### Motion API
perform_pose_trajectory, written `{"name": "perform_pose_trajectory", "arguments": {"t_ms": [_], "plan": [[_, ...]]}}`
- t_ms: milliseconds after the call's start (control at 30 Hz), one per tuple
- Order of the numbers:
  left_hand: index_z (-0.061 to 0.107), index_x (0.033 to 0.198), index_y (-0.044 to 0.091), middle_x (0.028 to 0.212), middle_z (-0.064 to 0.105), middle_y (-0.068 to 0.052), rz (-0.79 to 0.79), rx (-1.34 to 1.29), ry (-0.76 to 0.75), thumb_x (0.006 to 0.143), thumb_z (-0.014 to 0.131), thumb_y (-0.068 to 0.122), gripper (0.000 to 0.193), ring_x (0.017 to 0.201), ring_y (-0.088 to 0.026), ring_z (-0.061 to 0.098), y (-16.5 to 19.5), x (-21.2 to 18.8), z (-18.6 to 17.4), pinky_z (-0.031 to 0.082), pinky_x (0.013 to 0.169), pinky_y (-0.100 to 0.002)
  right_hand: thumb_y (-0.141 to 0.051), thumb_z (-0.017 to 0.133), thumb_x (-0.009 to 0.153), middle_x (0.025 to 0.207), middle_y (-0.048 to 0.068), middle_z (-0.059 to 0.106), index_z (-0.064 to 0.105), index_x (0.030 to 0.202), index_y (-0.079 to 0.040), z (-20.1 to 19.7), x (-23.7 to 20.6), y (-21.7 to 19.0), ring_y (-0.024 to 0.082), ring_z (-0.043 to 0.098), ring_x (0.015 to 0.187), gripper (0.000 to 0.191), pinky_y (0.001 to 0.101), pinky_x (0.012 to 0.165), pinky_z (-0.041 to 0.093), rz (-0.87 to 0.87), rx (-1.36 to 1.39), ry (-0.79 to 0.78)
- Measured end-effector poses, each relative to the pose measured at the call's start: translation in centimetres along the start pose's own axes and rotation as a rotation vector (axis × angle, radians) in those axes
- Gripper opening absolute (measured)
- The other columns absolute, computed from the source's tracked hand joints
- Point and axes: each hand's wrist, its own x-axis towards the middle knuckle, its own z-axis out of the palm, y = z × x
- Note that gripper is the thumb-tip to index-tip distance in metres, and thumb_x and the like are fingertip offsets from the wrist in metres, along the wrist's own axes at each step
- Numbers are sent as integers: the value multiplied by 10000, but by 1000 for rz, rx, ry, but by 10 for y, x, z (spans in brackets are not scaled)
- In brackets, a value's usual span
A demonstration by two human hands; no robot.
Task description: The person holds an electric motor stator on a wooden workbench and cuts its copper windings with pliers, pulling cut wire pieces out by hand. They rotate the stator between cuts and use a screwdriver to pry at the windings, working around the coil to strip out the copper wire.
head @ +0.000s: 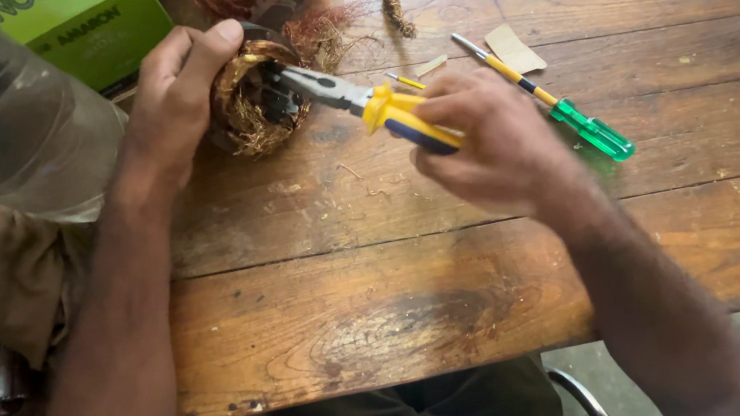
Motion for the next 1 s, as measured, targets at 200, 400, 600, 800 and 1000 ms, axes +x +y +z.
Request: {"name": "perform_pose_trajectory", "arguments": {"t_ms": [200,400,600,800,1000], "plan": [[700,1084,12,921,705,-10,-82,-94,-147,993,642,422,424,800,-74,634,2,-2,-6,528,752,-246,-256,713,941,1026,129,696,766,941,-84,-13,4,26,249,605,963,180,442,848,524,192,-21,70],[717,1139,-8,961,739,-42,-138,-130,-200,960,641,387,439,805,-97,674,-1,-1,-14,556,758,-263,-336,790,888,1097,175,712,813,958,-78,2,19,44,357,562,1049,268,539,903,434,148,-260,290],[735,1146,15,952,740,-62,-128,-6,-187,938,653,414,457,804,-103,675,-6,-1,-14,546,754,-252,-421,788,918,1079,170,704,807,956,-84,7,24,47,353,565,1046,340,539,906,423,193,-202,241],[752,1170,53,981,746,-14,-67,75,-217,924,669,413,444,858,-77,663,1,-4,-9,521,780,-233,-262,781,949,1209,186,665,747,1169,-51,22,23,33,347,592,1114,306,509,964,485,-130,-247,538],[756,1131,39,981,755,2,5,111,-205,919,686,372,401,872,-51,670,4,-8,-2,529,806,-228,-248,754,1024,1361,213,606,377,1581,-18,59,23,-3,296,597,1258,711,442,1089,562,-362,87,517]]}}
